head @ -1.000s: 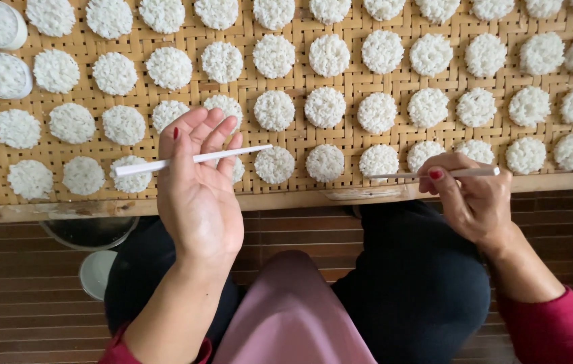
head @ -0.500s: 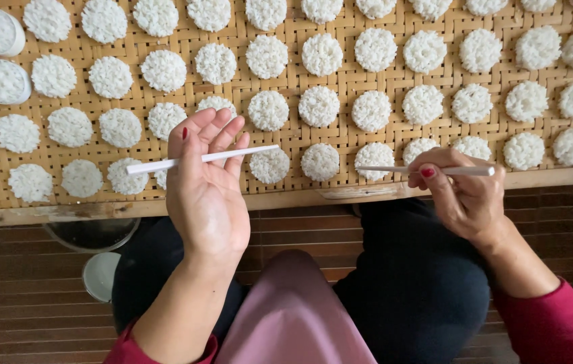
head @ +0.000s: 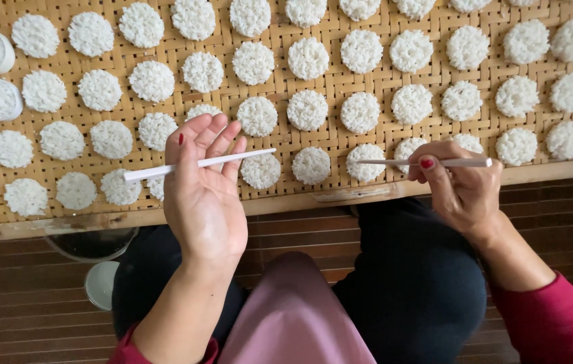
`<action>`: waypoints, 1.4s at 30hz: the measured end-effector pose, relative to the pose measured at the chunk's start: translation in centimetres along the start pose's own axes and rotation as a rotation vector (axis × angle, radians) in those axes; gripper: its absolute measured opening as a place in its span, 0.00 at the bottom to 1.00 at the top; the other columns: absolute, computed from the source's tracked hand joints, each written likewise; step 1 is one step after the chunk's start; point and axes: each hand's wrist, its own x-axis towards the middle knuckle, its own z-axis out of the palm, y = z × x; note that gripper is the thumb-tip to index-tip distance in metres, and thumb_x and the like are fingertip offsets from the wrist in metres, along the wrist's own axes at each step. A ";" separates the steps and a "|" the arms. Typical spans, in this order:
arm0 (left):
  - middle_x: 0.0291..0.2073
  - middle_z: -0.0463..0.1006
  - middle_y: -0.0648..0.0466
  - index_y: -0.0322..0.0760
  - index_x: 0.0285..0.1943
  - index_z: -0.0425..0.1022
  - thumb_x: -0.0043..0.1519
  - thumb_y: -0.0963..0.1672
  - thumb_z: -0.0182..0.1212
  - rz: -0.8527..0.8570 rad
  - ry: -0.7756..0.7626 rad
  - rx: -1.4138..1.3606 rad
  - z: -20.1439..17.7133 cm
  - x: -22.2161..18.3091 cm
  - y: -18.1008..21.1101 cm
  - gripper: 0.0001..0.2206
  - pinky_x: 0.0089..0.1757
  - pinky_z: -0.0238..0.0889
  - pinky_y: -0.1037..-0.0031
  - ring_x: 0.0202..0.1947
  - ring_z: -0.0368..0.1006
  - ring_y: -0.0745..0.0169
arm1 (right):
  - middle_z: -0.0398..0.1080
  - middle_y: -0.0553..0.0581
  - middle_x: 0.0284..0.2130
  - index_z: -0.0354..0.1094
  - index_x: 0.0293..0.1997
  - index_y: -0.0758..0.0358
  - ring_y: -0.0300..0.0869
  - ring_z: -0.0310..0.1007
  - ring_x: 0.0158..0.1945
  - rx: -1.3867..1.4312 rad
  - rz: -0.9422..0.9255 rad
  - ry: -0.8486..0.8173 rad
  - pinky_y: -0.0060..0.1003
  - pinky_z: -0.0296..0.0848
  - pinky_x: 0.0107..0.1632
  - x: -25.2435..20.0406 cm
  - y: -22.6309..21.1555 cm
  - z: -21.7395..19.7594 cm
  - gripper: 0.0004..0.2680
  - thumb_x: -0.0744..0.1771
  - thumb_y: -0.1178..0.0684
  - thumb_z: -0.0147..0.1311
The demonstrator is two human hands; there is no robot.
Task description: Adjusting or marking small circular food items on a woven tray using a small stick
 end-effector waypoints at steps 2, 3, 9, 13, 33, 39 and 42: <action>0.54 0.74 0.45 0.34 0.59 0.69 0.72 0.46 0.47 0.000 0.001 0.008 0.1 0.0 0.0 0.14 0.59 0.62 0.60 0.58 0.70 0.52 | 0.73 0.60 0.24 0.68 0.37 0.75 0.38 0.65 0.19 0.027 0.005 0.019 0.28 0.62 0.23 0.0 -0.4 0.0 0.05 0.70 0.64 0.47; 0.54 0.74 0.45 0.33 0.59 0.69 0.71 0.46 0.47 0.000 0.004 0.015 0.1 0.0 -0.1 0.14 0.60 0.62 0.60 0.58 0.70 0.51 | 0.72 0.60 0.24 0.68 0.37 0.75 0.39 0.66 0.21 0.053 0.009 0.036 0.28 0.64 0.25 -0.1 -0.6 -0.1 0.06 0.70 0.63 0.47; 0.54 0.73 0.46 0.35 0.58 0.70 0.72 0.46 0.46 -0.004 0.000 0.037 0.1 0.1 -0.1 0.13 0.60 0.62 0.59 0.58 0.70 0.52 | 0.73 0.58 0.23 0.68 0.36 0.73 0.35 0.61 0.15 0.047 -0.043 0.000 0.26 0.56 0.17 0.1 1.1 0.5 0.05 0.69 0.67 0.47; 0.54 0.73 0.46 0.34 0.58 0.70 0.72 0.46 0.45 -0.011 0.009 0.035 0.1 0.1 0.0 0.13 0.60 0.63 0.59 0.58 0.70 0.51 | 0.73 0.61 0.26 0.68 0.35 0.75 0.39 0.67 0.21 0.067 -0.045 0.048 0.29 0.64 0.25 0.0 0.1 0.1 0.07 0.70 0.63 0.47; 0.53 0.74 0.46 0.33 0.58 0.69 0.71 0.46 0.46 -0.018 0.060 0.023 -0.7 0.5 0.4 0.13 0.59 0.65 0.60 0.56 0.71 0.52 | 0.68 0.59 0.22 0.65 0.38 0.75 0.40 0.65 0.20 0.137 0.010 0.233 0.30 0.65 0.27 -1.7 0.1 -1.2 0.09 0.73 0.60 0.40; 0.52 0.74 0.47 0.35 0.57 0.69 0.71 0.47 0.47 -0.025 0.051 0.055 -1.1 0.5 0.3 0.13 0.59 0.66 0.60 0.56 0.72 0.52 | 0.71 0.57 0.20 0.67 0.40 0.73 0.37 0.66 0.17 0.170 0.017 0.212 0.26 0.66 0.21 -4.0 2.7 -1.7 0.07 0.72 0.63 0.42; 0.53 0.74 0.47 0.36 0.57 0.70 0.71 0.47 0.47 -0.024 0.028 0.060 -1.3 0.3 0.2 0.13 0.59 0.65 0.60 0.56 0.71 0.52 | 0.68 0.59 0.23 0.64 0.42 0.74 0.38 0.64 0.22 0.143 0.124 0.393 0.27 0.65 0.31 -5.0 2.0 -2.5 0.07 0.74 0.65 0.39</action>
